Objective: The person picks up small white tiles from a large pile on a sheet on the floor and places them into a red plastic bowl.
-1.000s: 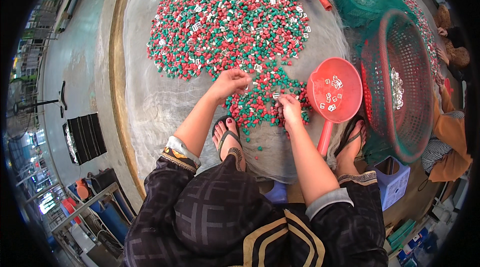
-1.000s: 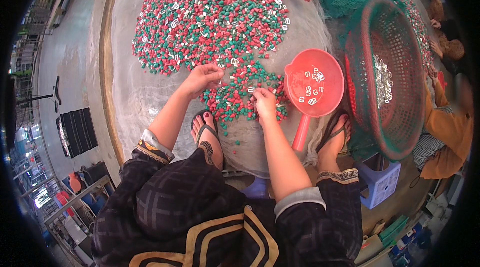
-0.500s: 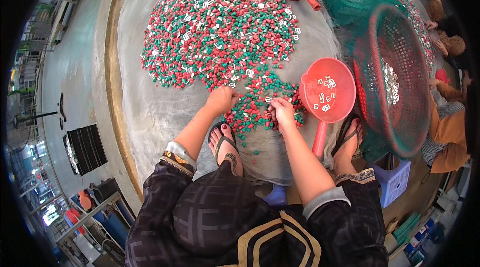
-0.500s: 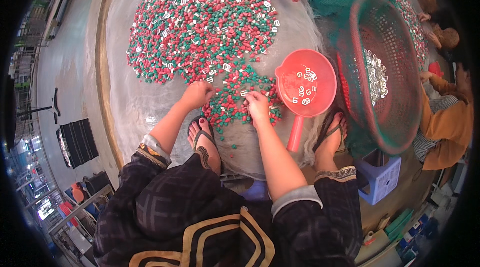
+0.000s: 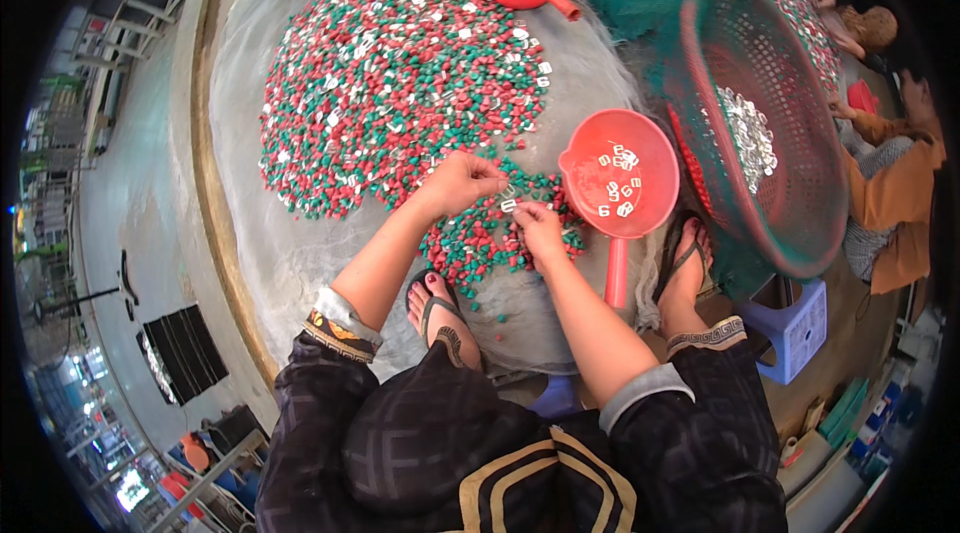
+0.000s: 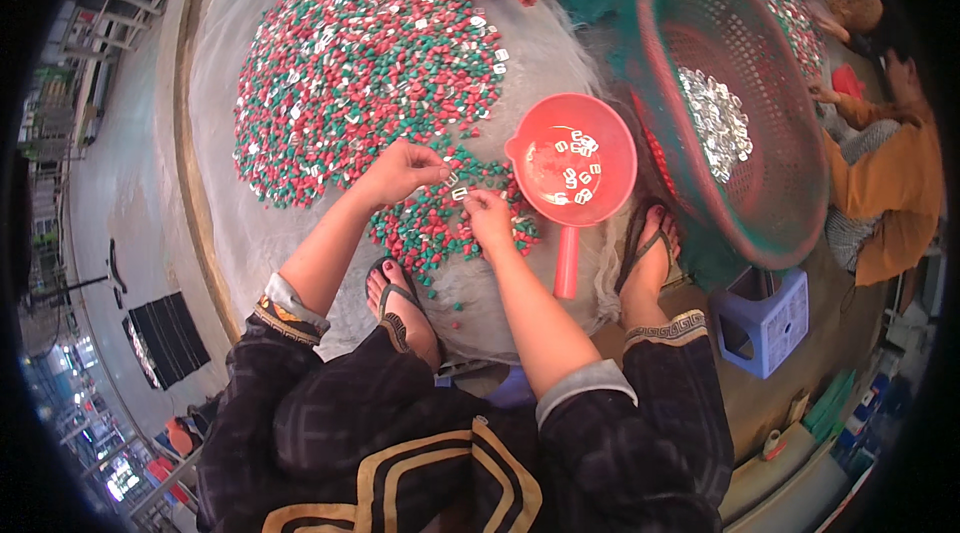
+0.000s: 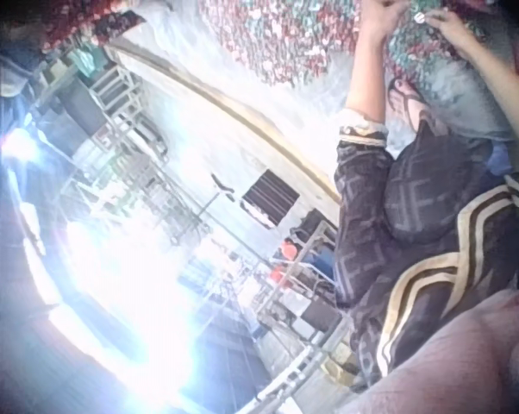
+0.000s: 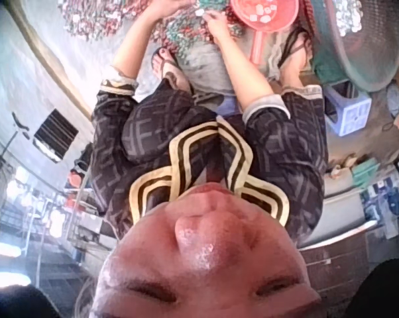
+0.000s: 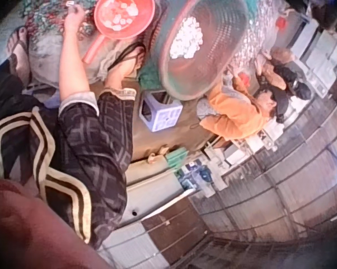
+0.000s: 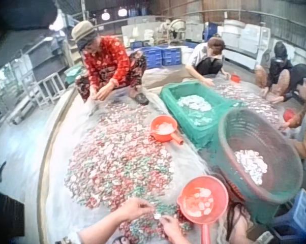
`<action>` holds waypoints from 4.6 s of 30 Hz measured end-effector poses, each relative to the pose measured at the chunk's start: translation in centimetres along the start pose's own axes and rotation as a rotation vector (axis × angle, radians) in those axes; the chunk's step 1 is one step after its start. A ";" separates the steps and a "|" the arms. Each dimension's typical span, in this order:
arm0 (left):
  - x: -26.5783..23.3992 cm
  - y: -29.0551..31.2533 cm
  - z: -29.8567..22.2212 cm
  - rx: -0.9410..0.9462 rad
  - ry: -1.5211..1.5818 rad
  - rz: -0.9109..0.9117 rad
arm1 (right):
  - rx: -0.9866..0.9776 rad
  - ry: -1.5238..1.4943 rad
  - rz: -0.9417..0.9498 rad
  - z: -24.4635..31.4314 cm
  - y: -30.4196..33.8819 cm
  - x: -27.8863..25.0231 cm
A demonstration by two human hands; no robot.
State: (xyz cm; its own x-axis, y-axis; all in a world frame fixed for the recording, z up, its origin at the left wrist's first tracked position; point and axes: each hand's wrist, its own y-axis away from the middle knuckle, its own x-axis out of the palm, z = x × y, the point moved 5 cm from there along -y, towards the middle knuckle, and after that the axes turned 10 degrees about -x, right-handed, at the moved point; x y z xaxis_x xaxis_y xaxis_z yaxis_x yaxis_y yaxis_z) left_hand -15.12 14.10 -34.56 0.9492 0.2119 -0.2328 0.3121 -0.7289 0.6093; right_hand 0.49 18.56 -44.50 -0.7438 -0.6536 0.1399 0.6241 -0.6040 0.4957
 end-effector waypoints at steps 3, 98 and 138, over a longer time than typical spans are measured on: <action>1.8 -0.1 -4.9 0.141 0.041 0.074 | 0.014 -0.025 -0.014 0.2 -0.1 0.0; -4.5 1.6 15.8 -0.096 -0.085 -0.724 | 0.304 -0.210 0.101 1.9 2.3 2.6; -3.3 1.9 13.5 -0.032 0.421 -0.240 | -0.305 1.332 0.273 3.6 1.3 6.9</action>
State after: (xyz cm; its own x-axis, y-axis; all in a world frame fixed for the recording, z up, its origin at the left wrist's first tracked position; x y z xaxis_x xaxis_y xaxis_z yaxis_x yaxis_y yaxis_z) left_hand -18.24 3.24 -42.82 0.7824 0.6210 -0.0469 0.5188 -0.6082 0.6008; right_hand -4.65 14.91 -39.84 0.0859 -0.5990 -0.7961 0.8660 -0.3502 0.3570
